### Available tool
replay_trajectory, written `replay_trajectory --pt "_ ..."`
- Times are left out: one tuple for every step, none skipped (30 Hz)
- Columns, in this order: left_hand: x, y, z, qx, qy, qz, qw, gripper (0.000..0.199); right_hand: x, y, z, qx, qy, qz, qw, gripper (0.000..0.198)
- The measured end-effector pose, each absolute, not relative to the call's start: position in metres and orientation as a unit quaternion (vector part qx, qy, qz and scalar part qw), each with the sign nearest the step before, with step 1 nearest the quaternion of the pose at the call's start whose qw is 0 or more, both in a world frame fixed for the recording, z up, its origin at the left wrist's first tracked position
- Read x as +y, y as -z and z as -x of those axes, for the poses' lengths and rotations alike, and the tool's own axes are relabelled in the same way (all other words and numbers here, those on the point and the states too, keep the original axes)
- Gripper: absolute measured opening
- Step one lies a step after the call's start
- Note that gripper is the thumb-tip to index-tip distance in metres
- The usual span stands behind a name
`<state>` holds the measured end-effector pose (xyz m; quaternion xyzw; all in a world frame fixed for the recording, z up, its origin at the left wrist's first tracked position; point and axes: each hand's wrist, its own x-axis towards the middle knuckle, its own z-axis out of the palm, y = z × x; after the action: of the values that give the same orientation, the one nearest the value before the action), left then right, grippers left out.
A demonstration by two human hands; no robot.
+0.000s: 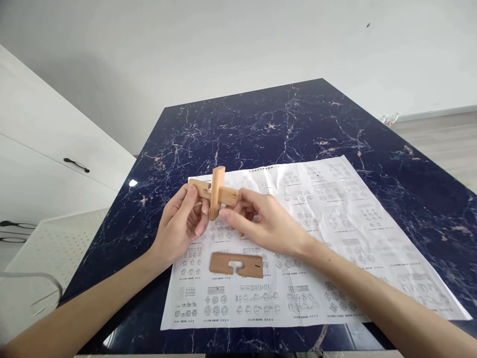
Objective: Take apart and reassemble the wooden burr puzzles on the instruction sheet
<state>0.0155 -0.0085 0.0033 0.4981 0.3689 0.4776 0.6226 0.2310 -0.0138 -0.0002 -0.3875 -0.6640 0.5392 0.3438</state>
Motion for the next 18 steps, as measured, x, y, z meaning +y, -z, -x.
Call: replay_trajectory --pt "-0.008 -0.004 -0.015 0.366 -0.478 -0.483 0.636 0.039 -0.014 0.001 -0.231 -0.689 -0.518 0.388 0.327 0.031" --pt "-0.007 -0.005 -0.015 0.364 -0.477 -0.468 0.648 0.040 -0.015 0.002 -0.231 -0.716 -0.495 0.383 0.309 0.031" --pt "-0.006 -0.005 -0.015 0.361 -0.477 -0.457 0.658 0.041 -0.016 0.003 -0.231 -0.746 -0.470 0.370 0.292 0.030" --pt "-0.006 -0.005 -0.016 0.357 -0.479 -0.449 0.664 0.041 -0.017 0.004 -0.230 -0.777 -0.442 0.353 0.278 0.029" --pt "-0.005 -0.005 -0.016 0.354 -0.480 -0.445 0.667 0.041 -0.018 0.005 -0.230 -0.807 -0.408 0.334 0.265 0.029" --pt "-0.005 -0.005 -0.016 0.352 -0.481 -0.446 0.668 0.041 -0.019 0.007 -0.230 -0.836 -0.372 0.313 0.255 0.030" --pt "-0.006 -0.005 -0.016 0.350 -0.480 -0.448 0.668 0.040 -0.020 0.008 -0.229 -0.860 -0.338 0.292 0.247 0.033" --pt "-0.006 -0.004 -0.017 0.349 -0.478 -0.452 0.667 0.039 -0.020 0.010 -0.229 -0.878 -0.312 0.273 0.240 0.035" --pt "-0.007 -0.004 -0.017 0.349 -0.475 -0.458 0.665 0.039 -0.021 0.011 -0.229 -0.890 -0.294 0.259 0.235 0.038" --pt "-0.007 -0.003 -0.017 0.351 -0.472 -0.465 0.662 0.038 -0.021 0.013 -0.229 -0.897 -0.284 0.248 0.232 0.039" --pt "-0.008 -0.003 -0.017 0.353 -0.469 -0.472 0.658 0.038 -0.021 0.013 -0.228 -0.900 -0.280 0.241 0.231 0.038" --pt "-0.008 -0.002 -0.017 0.354 -0.466 -0.480 0.653 0.037 -0.021 0.014 -0.228 -0.901 -0.279 0.238 0.232 0.034" --pt "-0.009 -0.001 -0.017 0.355 -0.465 -0.488 0.648 0.037 -0.021 0.014 -0.228 -0.900 -0.280 0.235 0.236 0.029" --pt "-0.009 -0.001 -0.017 0.355 -0.464 -0.494 0.644 0.036 -0.021 0.014 -0.227 -0.899 -0.281 0.234 0.241 0.023" --pt "-0.009 0.000 -0.017 0.355 -0.463 -0.500 0.640 0.036 -0.021 0.014 -0.227 -0.897 -0.283 0.235 0.245 0.018" --pt "-0.010 0.000 -0.018 0.355 -0.464 -0.504 0.637 0.035 -0.022 0.013 -0.226 -0.895 -0.287 0.236 0.247 0.015" --pt "-0.010 0.001 -0.018 0.355 -0.464 -0.507 0.634 0.035 -0.022 0.013 -0.226 -0.893 -0.291 0.238 0.247 0.013" --pt "-0.011 0.001 -0.019 0.356 -0.465 -0.509 0.631 0.035 -0.022 0.012 -0.225 -0.892 -0.296 0.239 0.245 0.012"
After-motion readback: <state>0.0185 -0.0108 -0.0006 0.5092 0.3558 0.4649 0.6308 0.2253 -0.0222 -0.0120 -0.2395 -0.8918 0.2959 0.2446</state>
